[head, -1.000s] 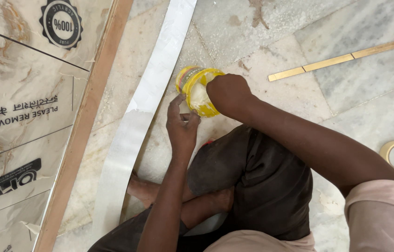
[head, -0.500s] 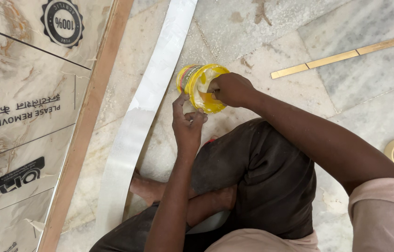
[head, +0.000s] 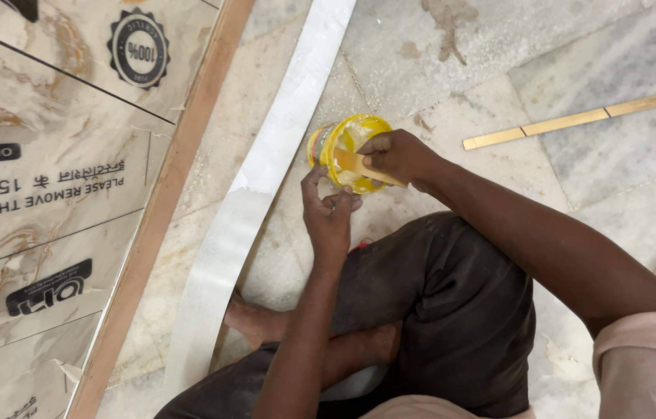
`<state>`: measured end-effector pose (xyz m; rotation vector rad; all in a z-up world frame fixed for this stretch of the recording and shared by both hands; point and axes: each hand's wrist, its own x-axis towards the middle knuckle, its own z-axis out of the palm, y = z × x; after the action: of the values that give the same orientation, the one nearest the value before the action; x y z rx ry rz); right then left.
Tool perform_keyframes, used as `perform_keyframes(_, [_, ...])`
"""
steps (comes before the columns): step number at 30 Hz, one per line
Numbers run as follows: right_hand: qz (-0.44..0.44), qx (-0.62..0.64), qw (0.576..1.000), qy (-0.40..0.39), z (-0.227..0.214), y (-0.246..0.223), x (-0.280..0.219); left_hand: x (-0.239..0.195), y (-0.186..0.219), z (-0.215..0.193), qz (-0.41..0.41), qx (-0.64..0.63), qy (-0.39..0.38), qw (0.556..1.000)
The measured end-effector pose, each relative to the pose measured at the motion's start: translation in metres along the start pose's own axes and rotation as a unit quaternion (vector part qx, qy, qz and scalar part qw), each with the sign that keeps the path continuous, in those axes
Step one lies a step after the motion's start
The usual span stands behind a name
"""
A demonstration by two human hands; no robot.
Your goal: The person sits on the floor and uses a wooden stick to scoop a white adhesive from a yellow container. They apply the adhesive to a long white strip laid on the tiled floor, spreading it evenly along the surface.
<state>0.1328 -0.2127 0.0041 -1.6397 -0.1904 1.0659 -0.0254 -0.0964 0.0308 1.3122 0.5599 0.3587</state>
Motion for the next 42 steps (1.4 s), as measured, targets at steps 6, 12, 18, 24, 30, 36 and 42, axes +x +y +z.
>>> perform_keyframes(6, [0.035,-0.029,0.999,0.007,-0.028,-0.005,-0.016,0.011,0.004,0.007,-0.015,-0.028,0.017,0.999])
perform_keyframes(12, [0.081,-0.033,0.996,0.012,-0.05,-0.024,-0.049,0.032,-0.001,0.005,-0.071,-0.115,0.058,0.989])
perform_keyframes(18, [0.022,0.011,0.999,-0.026,-0.059,-0.022,-0.059,0.033,-0.019,-0.027,-0.112,-0.153,0.032,0.981])
perform_keyframes(24, [-0.025,0.067,0.995,-0.07,-0.061,-0.004,-0.052,0.008,-0.015,-0.1,-0.065,0.007,-0.005,0.998])
perform_keyframes(30, [-0.073,0.099,0.987,-0.106,-0.051,-0.018,-0.054,-0.039,0.054,-0.215,0.025,0.365,0.046,0.929])
perform_keyframes(36, [-0.084,0.03,0.986,-0.141,0.011,-0.061,-0.06,-0.077,0.084,-0.301,0.029,0.57,0.046,0.82])
perform_keyframes(42, [-0.168,-0.194,0.96,-0.107,0.121,-0.051,-0.054,-0.097,0.058,-0.317,-0.014,0.552,0.016,0.833])
